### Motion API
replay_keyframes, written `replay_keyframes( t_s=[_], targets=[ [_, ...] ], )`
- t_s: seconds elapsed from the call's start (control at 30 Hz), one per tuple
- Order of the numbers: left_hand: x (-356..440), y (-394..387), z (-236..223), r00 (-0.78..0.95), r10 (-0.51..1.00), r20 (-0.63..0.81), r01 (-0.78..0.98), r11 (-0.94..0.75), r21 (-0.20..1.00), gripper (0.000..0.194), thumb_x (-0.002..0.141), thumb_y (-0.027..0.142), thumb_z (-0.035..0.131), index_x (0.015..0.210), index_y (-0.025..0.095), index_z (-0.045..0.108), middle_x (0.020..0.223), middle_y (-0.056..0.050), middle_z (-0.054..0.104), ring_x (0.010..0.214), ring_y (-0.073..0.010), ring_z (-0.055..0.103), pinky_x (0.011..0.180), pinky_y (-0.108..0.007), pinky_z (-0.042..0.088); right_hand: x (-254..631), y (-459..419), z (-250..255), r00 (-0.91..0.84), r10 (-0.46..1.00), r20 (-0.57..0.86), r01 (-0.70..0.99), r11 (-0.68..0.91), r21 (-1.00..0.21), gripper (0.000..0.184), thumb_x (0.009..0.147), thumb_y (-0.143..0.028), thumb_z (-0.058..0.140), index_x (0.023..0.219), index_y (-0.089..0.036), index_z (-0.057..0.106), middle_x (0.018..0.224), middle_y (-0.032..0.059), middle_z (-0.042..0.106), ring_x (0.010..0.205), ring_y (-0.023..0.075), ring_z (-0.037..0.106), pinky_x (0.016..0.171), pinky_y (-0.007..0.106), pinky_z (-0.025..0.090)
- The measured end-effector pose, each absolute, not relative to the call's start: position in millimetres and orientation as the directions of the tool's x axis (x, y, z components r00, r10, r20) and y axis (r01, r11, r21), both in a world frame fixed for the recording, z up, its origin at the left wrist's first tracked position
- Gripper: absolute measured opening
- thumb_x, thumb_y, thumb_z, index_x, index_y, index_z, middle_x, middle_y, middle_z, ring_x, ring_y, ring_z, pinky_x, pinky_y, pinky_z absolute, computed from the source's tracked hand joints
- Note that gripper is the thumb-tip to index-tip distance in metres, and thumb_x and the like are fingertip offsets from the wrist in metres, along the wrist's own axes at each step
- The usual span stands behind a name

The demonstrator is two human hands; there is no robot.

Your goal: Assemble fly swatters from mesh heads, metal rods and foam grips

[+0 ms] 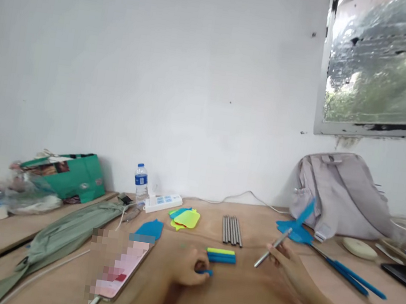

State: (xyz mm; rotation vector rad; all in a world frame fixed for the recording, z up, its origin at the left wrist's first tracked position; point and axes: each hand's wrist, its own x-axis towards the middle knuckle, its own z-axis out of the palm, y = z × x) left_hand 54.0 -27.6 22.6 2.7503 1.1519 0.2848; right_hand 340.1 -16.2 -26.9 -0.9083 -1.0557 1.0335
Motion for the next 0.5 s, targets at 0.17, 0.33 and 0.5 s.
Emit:
replay_keyframes(
  t_s=[0.17, 0.33, 0.5],
  targets=[
    [78, -38, 11, 0.566, 0.772, 0.288, 0.739, -0.631, 0.236, 0.029, 0.088, 0.027, 0.022, 0.085, 0.019, 0.050, 0.082, -0.003, 0.061, 0.074, -0.0135, 0.053, 0.066, -0.023, 0.038, 329, -18, -26, 0.081, 0.984, 0.156, -0.482, 0.176, -0.858, 0.030, 0.046, -0.035, 0.078, 0.064, -0.019, 0.060, 0.061, -0.0022, 0.056, 0.058, 0.0139, 0.052, 0.056, 0.026, 0.043],
    [103, -43, -1, 0.490, 0.819, 0.298, 0.733, -0.573, 0.367, 0.035, 0.090, 0.037, 0.015, 0.095, 0.021, 0.045, 0.091, -0.005, 0.062, 0.081, -0.0177, 0.057, 0.065, -0.026, 0.039, 314, -28, -23, -0.048, 0.986, 0.157, -0.625, 0.093, -0.775, 0.030, 0.058, -0.047, 0.069, 0.055, -0.019, 0.058, 0.060, 0.0002, 0.056, 0.063, 0.0178, 0.056, 0.060, 0.031, 0.046],
    [112, -40, -7, 0.483, 0.803, 0.351, 0.678, -0.596, 0.430, 0.036, 0.091, 0.037, 0.016, 0.105, 0.023, 0.045, 0.100, -0.005, 0.061, 0.090, -0.0175, 0.056, 0.072, -0.026, 0.040, 303, -25, -33, -0.025, 0.988, 0.150, -0.697, 0.090, -0.711, 0.037, 0.062, -0.049, 0.066, 0.045, -0.018, 0.054, 0.059, -0.0008, 0.055, 0.060, 0.0140, 0.054, 0.060, 0.027, 0.046]
  ],
)
